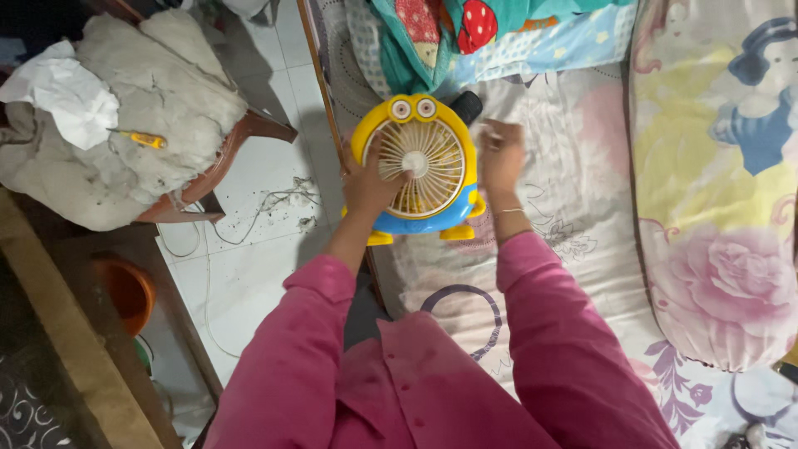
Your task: The person assembles a small yellow and blue fan by attaching the front grille to the main body using a screwdriver. They then place the assembled fan on a bed.
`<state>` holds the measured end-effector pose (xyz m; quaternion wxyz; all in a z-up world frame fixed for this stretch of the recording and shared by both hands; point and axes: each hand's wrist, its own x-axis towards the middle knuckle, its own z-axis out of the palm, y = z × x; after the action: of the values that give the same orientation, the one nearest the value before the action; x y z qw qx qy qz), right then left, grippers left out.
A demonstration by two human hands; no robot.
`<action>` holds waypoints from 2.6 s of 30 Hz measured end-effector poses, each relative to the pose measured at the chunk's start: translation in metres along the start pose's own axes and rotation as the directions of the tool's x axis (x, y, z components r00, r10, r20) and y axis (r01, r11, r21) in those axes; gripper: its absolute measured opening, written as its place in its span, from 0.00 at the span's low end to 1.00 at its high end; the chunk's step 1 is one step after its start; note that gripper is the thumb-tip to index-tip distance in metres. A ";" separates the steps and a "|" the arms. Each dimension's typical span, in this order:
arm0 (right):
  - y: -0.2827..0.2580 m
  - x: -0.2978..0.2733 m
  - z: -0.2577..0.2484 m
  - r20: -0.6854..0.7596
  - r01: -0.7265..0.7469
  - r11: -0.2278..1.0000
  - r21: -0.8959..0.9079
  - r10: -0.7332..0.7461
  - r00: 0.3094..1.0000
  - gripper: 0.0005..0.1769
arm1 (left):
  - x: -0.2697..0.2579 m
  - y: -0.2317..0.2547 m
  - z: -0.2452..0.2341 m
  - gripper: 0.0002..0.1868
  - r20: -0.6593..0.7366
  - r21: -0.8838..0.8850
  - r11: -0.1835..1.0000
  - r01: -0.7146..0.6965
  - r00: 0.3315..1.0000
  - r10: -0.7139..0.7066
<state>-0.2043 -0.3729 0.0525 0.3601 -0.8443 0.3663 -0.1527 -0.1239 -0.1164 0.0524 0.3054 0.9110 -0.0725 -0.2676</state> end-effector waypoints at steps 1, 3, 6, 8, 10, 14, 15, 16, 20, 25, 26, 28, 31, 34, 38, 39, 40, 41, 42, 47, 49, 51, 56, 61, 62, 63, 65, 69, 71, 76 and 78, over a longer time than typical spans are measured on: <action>-0.022 -0.007 0.006 0.083 0.119 0.993 0.008 -0.119 0.989 0.10 | -0.002 0.006 0.001 0.56 -0.020 0.015 1.000 -0.013 1.000 0.013; -0.059 -0.022 0.020 0.176 0.440 0.897 -0.046 -0.426 0.887 0.11 | 0.000 0.012 -0.003 0.57 -0.027 0.045 0.999 -0.023 0.999 0.024; -0.089 -0.050 0.027 0.308 0.604 0.788 -0.120 -0.549 0.777 0.11 | 0.000 0.017 -0.007 0.60 0.044 0.069 0.997 0.018 0.999 -0.021; -0.096 -0.060 0.021 0.354 0.593 0.798 -0.111 -0.525 0.774 0.12 | 0.000 0.024 -0.009 0.61 0.118 0.064 0.995 0.073 0.990 -0.080; -0.099 -0.065 0.011 0.349 0.585 0.807 -0.082 -0.527 0.775 0.13 | -0.003 0.030 -0.013 0.62 0.061 0.058 0.998 0.035 0.997 -0.039; -0.099 -0.069 -0.006 0.466 0.406 0.903 -0.140 -0.302 0.832 0.25 | -0.007 0.041 -0.023 0.62 0.159 0.047 0.991 0.122 0.979 -0.128; -0.099 -0.070 -0.007 0.451 0.412 0.904 -0.112 -0.323 0.832 0.24 | -0.008 0.043 -0.025 0.62 0.148 0.048 0.992 0.116 0.981 -0.122; -0.099 -0.071 -0.006 0.434 0.418 0.905 -0.083 -0.345 0.832 0.24 | -0.008 0.044 -0.027 0.61 0.136 0.050 0.993 0.110 0.984 -0.116; -0.093 -0.066 0.001 0.447 0.506 0.859 -0.083 -0.422 0.789 0.17 | -0.009 0.047 -0.029 0.61 0.103 0.080 0.992 0.099 0.989 -0.107; -0.080 -0.049 0.002 0.581 0.536 0.835 -0.123 -0.377 0.721 0.23 | -0.009 0.050 -0.025 0.60 0.157 0.102 0.986 0.130 0.977 -0.145; -0.078 -0.045 0.003 0.588 0.581 0.800 -0.149 -0.401 0.702 0.21 | -0.008 0.050 -0.025 0.60 0.177 0.105 0.984 0.146 0.971 -0.163; -0.078 -0.038 0.006 0.603 0.664 0.720 -0.200 -0.444 0.663 0.18 | -0.007 0.049 -0.024 0.61 0.195 0.085 0.988 0.131 0.970 -0.145; -0.082 -0.032 0.008 0.626 0.442 0.788 -0.429 -0.094 0.774 0.16 | -0.009 0.049 -0.023 0.62 0.211 0.065 0.992 0.106 0.970 -0.117; -0.088 -0.031 0.007 0.591 0.313 0.747 -0.587 0.132 0.795 0.23 | -0.010 0.050 -0.024 0.62 0.204 0.057 0.993 0.100 0.973 -0.110; -0.088 -0.030 0.002 0.534 0.561 0.754 -0.343 -0.334 0.776 0.24 | -0.012 0.051 -0.026 0.62 0.216 0.045 0.992 0.121 0.968 -0.128; -0.088 -0.027 0.003 0.519 0.579 0.790 -0.202 -0.415 0.747 0.24 | -0.010 0.051 -0.027 0.62 0.214 0.048 0.991 0.124 0.968 -0.131; -0.086 -0.026 0.001 0.492 0.588 0.806 -0.060 -0.489 0.720 0.25 | -0.010 0.051 -0.027 0.62 0.217 0.051 0.991 0.125 0.967 -0.134; -0.085 -0.025 0.003 0.579 0.530 0.817 -0.227 -0.324 0.748 0.22 | -0.010 0.051 -0.027 0.62 0.219 0.054 0.990 0.127 0.966 -0.136; -0.084 -0.024 0.006 0.631 0.472 0.790 -0.392 -0.142 0.763 0.21 | -0.010 0.051 -0.026 0.63 0.217 0.060 0.990 0.125 0.967 -0.135; -0.085 -0.025 0.007 0.614 0.444 0.752 -0.488 -0.066 0.786 0.25 | -0.009 0.051 -0.025 0.64 0.210 0.059 0.991 0.121 0.969 -0.131; -0.088 -0.024 0.005 0.446 0.618 0.777 -0.123 -0.513 0.734 0.21 | -0.008 0.051 -0.025 0.63 0.207 0.059 0.992 0.111 0.971 -0.121; -0.091 -0.024 0.004 0.598 0.373 0.789 -0.488 -0.008 0.801 0.19 | -0.010 0.051 -0.024 0.63 0.205 0.060 0.992 0.108 0.972 -0.118; -0.091 -0.023 0.005 0.613 0.456 0.842 -0.289 -0.204 0.764 0.20 | -0.011 0.050 -0.024 0.63 0.184 0.075 0.993 0.094 0.977 -0.106; -0.080 -0.027 0.014 0.692 0.453 0.669 -0.589 0.129 0.710 0.21 | -0.014 0.050 -0.025 0.62 0.184 0.074 0.993 0.097 0.977 -0.109; -0.075 -0.027 0.015 0.648 0.440 0.716 -0.542 0.022 0.762 0.20 | -0.014 0.051 -0.025 0.62 0.181 0.073 0.993 0.091 0.978 -0.103; -0.070 -0.028 0.015 0.589 0.435 0.757 -0.488 -0.083 0.804 0.20 | -0.014 0.053 -0.025 0.62 0.191 0.072 0.992 0.101 0.975 -0.113; -0.061 -0.026 0.020 0.528 0.470 0.803 -0.366 -0.237 0.815 0.19 | -0.012 0.055 -0.027 0.62 0.206 0.072 0.990 0.123 0.969 -0.135; -0.047 -0.026 0.026 0.672 0.612 0.631 -0.477 -0.187 0.717 0.12 | -0.014 0.057 -0.028 0.62 0.198 0.069 0.991 0.117 0.972 -0.128; -0.046 -0.027 0.023 0.672 0.545 0.595 -0.591 -0.010 0.740 0.14 | -0.014 0.058 -0.029 0.62 0.189 0.062 0.992 0.111 0.975 -0.121; -0.063 -0.029 0.009 0.457 0.581 0.812 -0.055 -0.497 0.738 0.28 | -0.013 0.059 -0.032 0.61 0.203 0.069 0.991 0.118 0.971 -0.130; -0.074 -0.030 0.010 0.513 0.474 0.857 -0.205 -0.318 0.797 0.22 | -0.014 0.059 -0.032 0.61 0.198 0.065 0.991 0.114 0.972 -0.125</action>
<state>-0.1825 -0.3112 0.0989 0.2527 -0.9612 0.1024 0.0413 -0.1167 -0.1430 0.1150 0.2554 0.8898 -0.0552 -0.3742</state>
